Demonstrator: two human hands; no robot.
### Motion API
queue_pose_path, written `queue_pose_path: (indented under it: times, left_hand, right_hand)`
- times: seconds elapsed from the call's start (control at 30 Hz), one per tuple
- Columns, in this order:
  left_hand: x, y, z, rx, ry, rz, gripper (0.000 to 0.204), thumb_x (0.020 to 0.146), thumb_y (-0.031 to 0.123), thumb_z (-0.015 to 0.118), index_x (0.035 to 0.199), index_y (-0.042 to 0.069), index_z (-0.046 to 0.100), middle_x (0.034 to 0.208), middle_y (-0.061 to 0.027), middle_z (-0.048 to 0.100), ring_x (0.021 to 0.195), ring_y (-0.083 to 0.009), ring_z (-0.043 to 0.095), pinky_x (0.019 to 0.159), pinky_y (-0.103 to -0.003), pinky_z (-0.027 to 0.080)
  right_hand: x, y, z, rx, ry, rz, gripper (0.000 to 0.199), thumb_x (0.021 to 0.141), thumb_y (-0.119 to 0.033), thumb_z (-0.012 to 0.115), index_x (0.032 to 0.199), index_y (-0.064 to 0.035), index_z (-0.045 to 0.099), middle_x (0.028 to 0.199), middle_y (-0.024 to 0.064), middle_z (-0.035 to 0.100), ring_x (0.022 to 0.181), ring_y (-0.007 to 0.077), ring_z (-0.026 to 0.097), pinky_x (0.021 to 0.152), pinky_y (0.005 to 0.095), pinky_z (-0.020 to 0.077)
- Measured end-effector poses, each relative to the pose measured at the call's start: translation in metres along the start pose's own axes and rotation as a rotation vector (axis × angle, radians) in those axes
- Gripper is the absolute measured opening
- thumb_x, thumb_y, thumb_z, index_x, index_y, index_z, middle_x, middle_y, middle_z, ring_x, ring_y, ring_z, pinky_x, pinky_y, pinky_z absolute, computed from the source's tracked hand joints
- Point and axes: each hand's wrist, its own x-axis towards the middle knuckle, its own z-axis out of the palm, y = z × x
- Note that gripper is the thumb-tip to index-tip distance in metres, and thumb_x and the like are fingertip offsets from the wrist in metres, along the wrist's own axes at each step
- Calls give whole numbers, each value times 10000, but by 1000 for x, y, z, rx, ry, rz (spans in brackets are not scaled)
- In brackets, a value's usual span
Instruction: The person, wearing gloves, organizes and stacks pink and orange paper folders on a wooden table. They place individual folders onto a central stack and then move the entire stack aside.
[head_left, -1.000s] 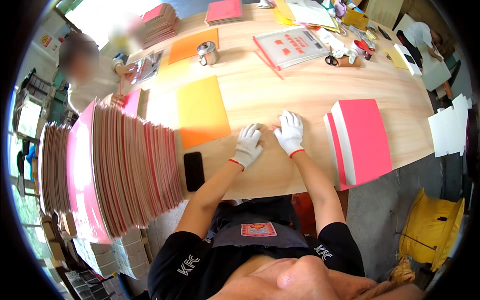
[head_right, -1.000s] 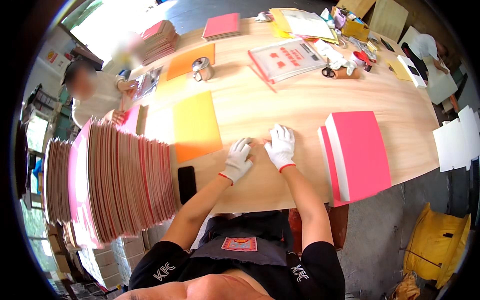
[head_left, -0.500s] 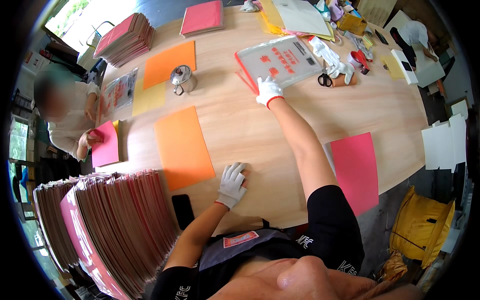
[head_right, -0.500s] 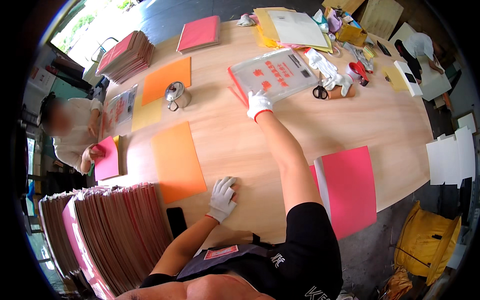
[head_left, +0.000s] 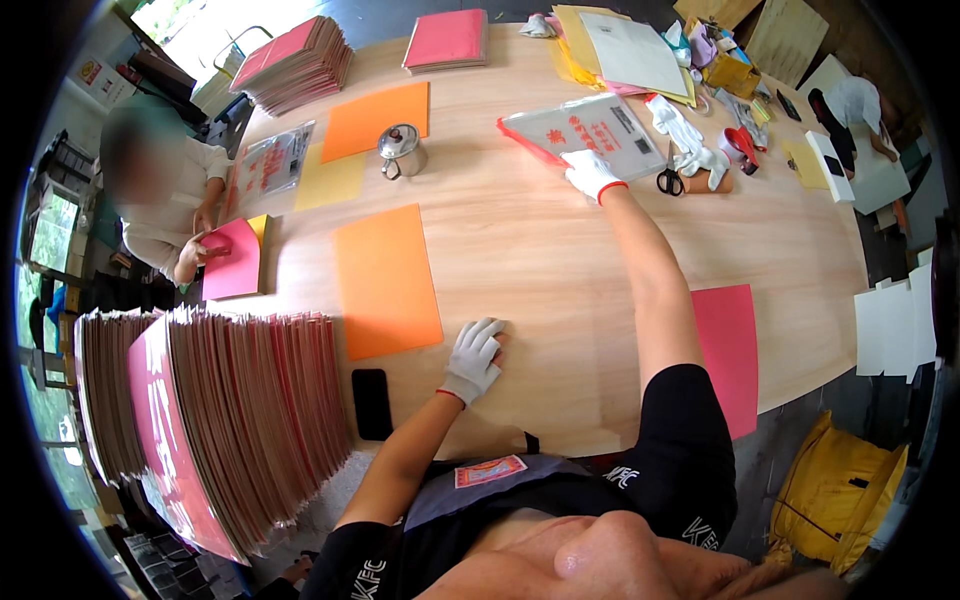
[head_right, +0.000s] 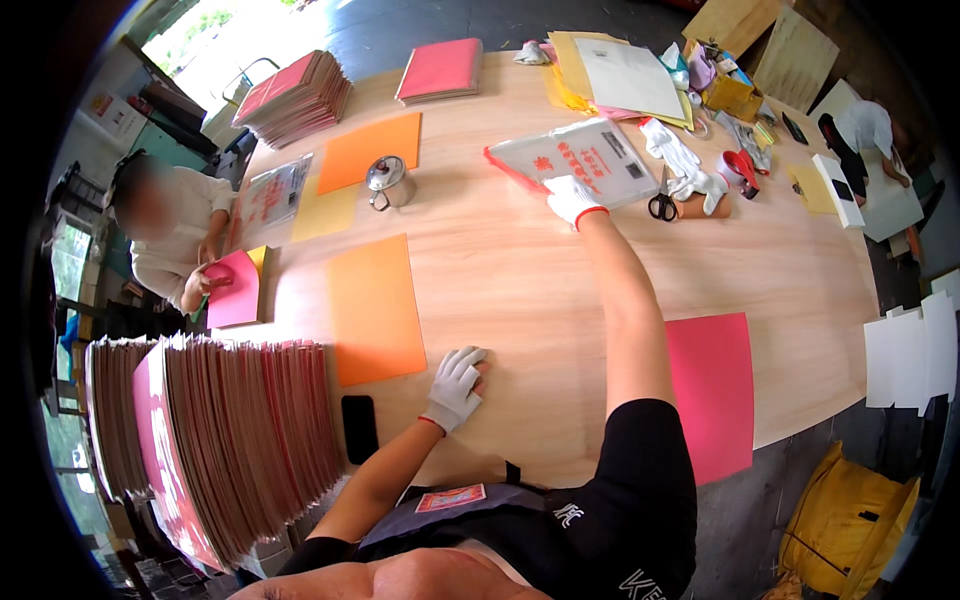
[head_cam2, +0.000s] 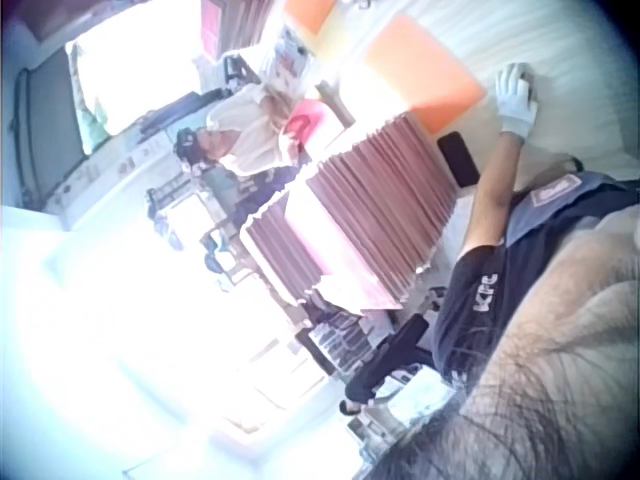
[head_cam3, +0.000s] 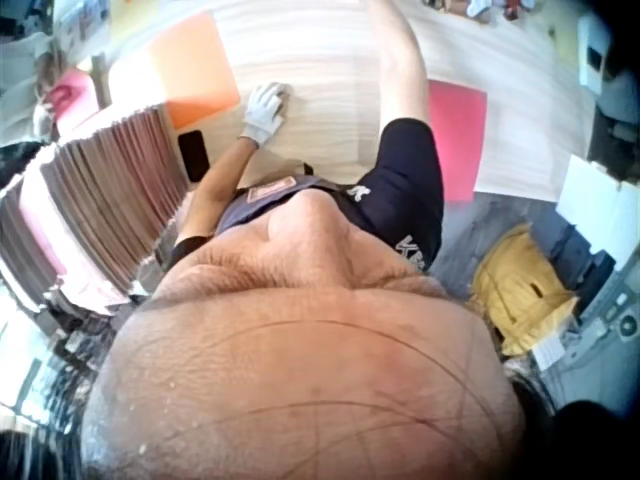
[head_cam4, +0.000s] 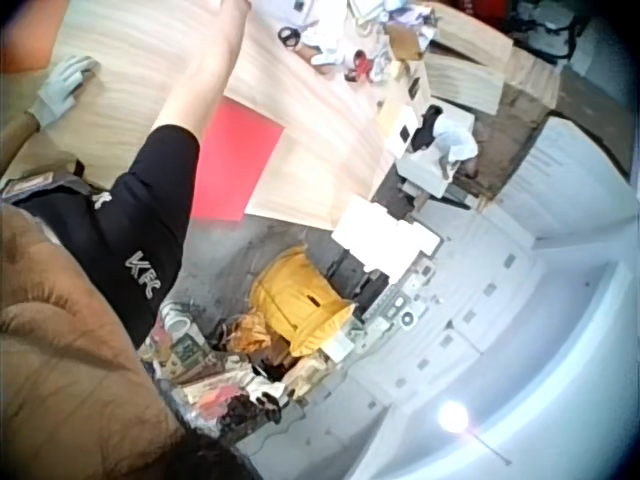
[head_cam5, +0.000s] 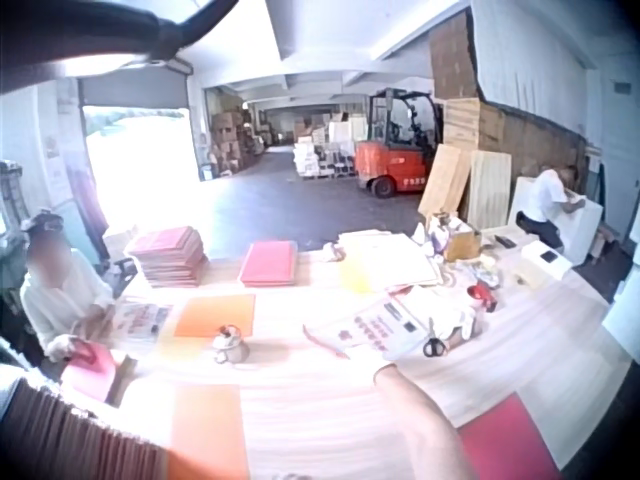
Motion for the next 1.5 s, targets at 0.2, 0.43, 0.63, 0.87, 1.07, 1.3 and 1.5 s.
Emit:
queue_pose_path:
  times: [0.2,0.43,0.63,0.87,1.07,1.3,1.5]
  left_hand:
    - [-6,-9,9,-235,47,-174,407,796,151,680,1177,60,568,1297,-124,535,1232,-336,472,1037,-473,376]
    - [3,-45,-24,-1955,516,-931,517,991,364,421,1388,33,402,1315,-127,531,1224,-275,495,1021,-416,422]
    - [-31,-39,-35,-1384,-102,-939,448,951,77,448,1385,0,374,1258,-112,549,1147,-205,540,967,-331,454]
    - [-64,1,-16,-938,-97,-814,597,829,-118,515,1392,-24,340,1303,-130,510,1174,-198,505,965,-302,438]
    - [-78,18,-14,-533,23,-653,667,804,75,672,1400,48,374,1356,-200,459,1199,-301,478,985,-363,404]
    - [-81,79,-23,241,-285,-193,663,694,348,759,1264,100,529,1423,-138,377,1312,-377,318,1091,-486,250]
    - [-68,96,-13,333,-335,102,356,719,222,695,1052,140,599,1096,-82,562,1069,-292,524,961,-452,379]
  right_hand:
    - [-68,-55,-27,157,-112,-103,330,811,-127,549,1128,-114,639,840,178,661,786,383,630,681,454,500]
    - [-238,-99,-1,73,-152,-497,325,802,-54,529,1076,-196,628,905,106,671,802,325,653,677,440,526]
    - [-372,-105,22,-10,-322,-502,393,793,-76,561,1172,-174,593,1192,65,607,1072,200,600,742,343,548]
    - [-438,-112,4,205,-318,-115,647,775,-205,667,1376,-132,441,1442,123,400,1292,288,437,1031,368,400]
    - [-447,-104,46,152,-60,432,463,783,-295,663,1187,-96,556,1133,144,600,1046,317,590,858,423,486]
    - [-439,-114,67,-90,-34,513,549,728,-358,711,1166,-86,520,1030,159,586,961,324,602,789,449,498]
    - [-441,-113,64,-64,-55,522,547,745,-380,709,1175,-98,521,1050,156,590,987,328,599,806,457,491]
